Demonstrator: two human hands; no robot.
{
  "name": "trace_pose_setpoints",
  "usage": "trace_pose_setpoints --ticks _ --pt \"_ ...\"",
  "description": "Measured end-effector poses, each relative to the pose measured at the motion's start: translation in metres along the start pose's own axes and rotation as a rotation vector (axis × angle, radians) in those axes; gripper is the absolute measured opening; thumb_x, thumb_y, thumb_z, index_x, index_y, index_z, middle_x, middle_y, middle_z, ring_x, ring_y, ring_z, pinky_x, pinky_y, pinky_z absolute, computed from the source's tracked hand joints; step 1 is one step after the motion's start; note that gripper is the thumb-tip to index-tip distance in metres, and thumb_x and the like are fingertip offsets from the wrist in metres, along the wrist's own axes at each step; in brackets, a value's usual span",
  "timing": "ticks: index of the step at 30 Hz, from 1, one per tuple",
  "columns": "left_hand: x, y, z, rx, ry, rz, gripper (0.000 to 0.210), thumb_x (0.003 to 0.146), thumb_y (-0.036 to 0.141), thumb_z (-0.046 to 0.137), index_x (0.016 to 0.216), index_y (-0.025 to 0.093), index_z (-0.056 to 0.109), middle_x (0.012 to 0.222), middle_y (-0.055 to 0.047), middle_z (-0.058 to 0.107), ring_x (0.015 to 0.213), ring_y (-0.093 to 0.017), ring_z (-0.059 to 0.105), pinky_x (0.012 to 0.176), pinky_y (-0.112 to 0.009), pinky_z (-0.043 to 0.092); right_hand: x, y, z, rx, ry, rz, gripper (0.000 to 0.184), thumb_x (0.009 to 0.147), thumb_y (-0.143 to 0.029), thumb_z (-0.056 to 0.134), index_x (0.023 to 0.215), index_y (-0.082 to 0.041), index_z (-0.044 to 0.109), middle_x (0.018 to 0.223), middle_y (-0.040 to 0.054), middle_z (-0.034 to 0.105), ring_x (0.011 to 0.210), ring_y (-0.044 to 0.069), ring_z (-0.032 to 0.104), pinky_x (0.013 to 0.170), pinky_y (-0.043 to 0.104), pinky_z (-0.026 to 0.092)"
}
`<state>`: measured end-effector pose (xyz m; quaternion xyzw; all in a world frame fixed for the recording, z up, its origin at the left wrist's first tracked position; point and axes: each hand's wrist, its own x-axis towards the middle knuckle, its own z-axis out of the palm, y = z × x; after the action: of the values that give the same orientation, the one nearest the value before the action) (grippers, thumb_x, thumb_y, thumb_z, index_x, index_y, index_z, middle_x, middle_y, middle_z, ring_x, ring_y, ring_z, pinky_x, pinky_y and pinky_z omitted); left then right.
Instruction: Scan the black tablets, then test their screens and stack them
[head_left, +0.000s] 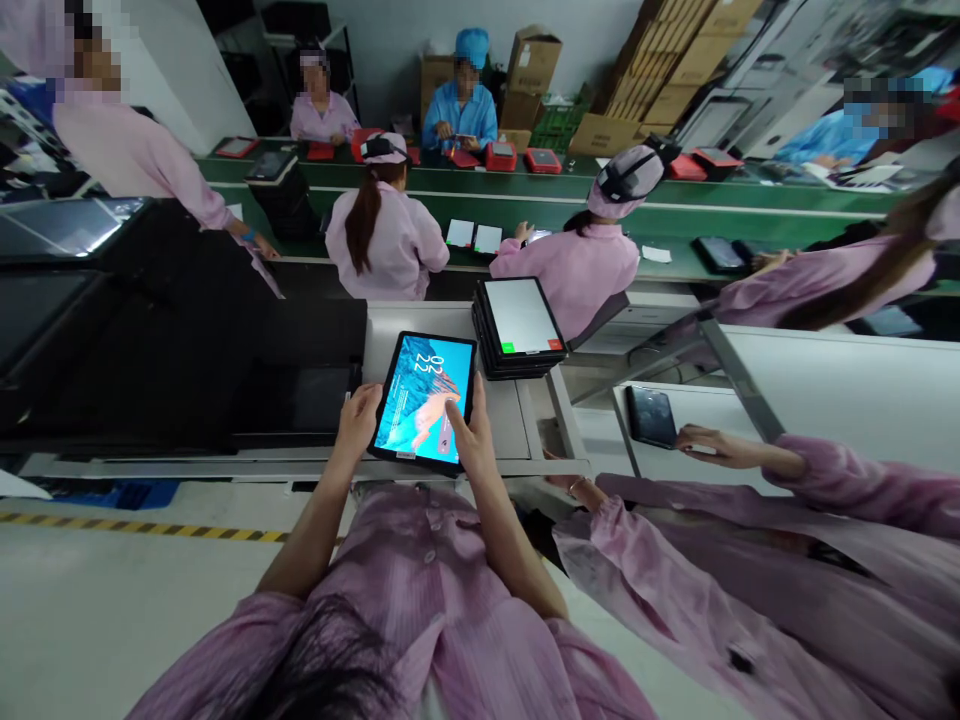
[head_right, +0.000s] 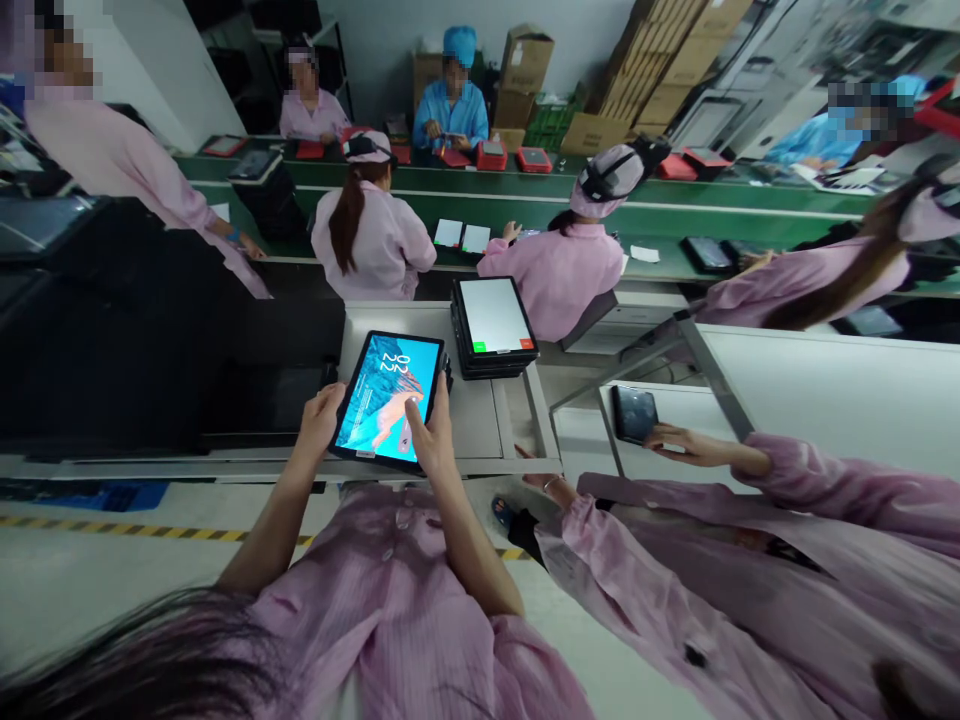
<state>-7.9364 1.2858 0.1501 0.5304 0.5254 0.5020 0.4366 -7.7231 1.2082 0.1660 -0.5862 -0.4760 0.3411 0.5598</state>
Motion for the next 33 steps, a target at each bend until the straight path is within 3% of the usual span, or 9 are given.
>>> trace_pose_setpoints --ticks 4,6,11,14,16,20,33 --pt "0.001 -0.007 0.002 -0.037 -0.014 -0.045 0.041 0.096 0.058 0.067 0.101 0.021 0.085 0.126 -0.011 0.081 0.122 -0.031 0.073 0.109 -0.042 0.054 0.004 0.006 -0.002 -0.097 -0.038 -0.083 0.118 0.093 -0.07 0.076 0.181 -0.026 0.012 0.189 0.0093 0.01 0.176 0.035 0.008 0.143 0.061 0.014" --pt "0.001 -0.008 0.001 -0.047 -0.013 -0.055 0.043 0.095 0.059 0.068 0.103 0.021 0.085 0.127 -0.012 0.082 0.123 -0.032 0.073 0.11 -0.043 0.054 0.009 0.009 -0.007 -0.091 -0.056 -0.128 0.118 0.091 -0.065 0.08 0.181 -0.028 0.013 0.189 0.0079 0.01 0.176 0.034 0.007 0.143 0.061 0.014" --pt "-0.008 -0.007 0.0 -0.108 -0.011 -0.061 0.043 0.095 0.06 0.069 0.11 0.022 0.085 0.129 -0.011 0.082 0.129 -0.032 0.072 0.116 -0.046 0.053 0.016 0.02 -0.024 0.248 0.078 -0.077 0.094 0.099 -0.055 0.068 0.178 -0.035 0.02 0.185 0.0092 0.028 0.167 0.032 0.039 0.138 0.061 0.03" --pt "-0.015 -0.009 0.001 -0.154 -0.016 -0.048 0.046 0.095 0.061 0.071 0.114 0.022 0.085 0.132 -0.01 0.081 0.132 -0.032 0.072 0.117 -0.045 0.054 0.01 0.022 -0.028 0.378 0.143 -0.065 0.084 0.101 -0.053 0.066 0.175 -0.036 0.03 0.178 0.0095 0.043 0.162 0.031 0.048 0.137 0.061 0.033" --pt "-0.017 -0.01 0.0 -0.156 -0.02 -0.041 0.048 0.095 0.062 0.071 0.116 0.022 0.085 0.134 -0.01 0.081 0.133 -0.032 0.071 0.117 -0.043 0.054 0.003 0.021 -0.024 0.384 0.109 -0.057 0.079 0.102 -0.054 0.067 0.172 -0.035 0.037 0.176 0.0084 0.048 0.163 0.03 0.048 0.138 0.059 0.034" --pt "-0.018 -0.011 -0.001 -0.113 -0.011 -0.033 0.051 0.095 0.065 0.07 0.116 0.021 0.085 0.134 -0.01 0.081 0.133 -0.032 0.071 0.118 -0.04 0.053 -0.007 0.019 -0.013 0.28 0.053 -0.067 0.079 0.101 -0.061 0.068 0.17 -0.033 0.043 0.179 0.0063 0.042 0.167 0.029 0.04 0.14 0.052 0.033" --pt "-0.021 -0.008 0.006 -0.074 0.058 -0.06 0.056 0.094 0.07 0.067 0.111 0.019 0.083 0.125 -0.01 0.083 0.124 -0.029 0.073 0.111 -0.039 0.056 -0.013 0.011 -0.013 0.137 0.018 -0.032 0.084 0.103 -0.063 0.063 0.174 -0.028 0.036 0.18 0.0098 0.04 0.168 0.03 0.037 0.139 0.053 0.032"
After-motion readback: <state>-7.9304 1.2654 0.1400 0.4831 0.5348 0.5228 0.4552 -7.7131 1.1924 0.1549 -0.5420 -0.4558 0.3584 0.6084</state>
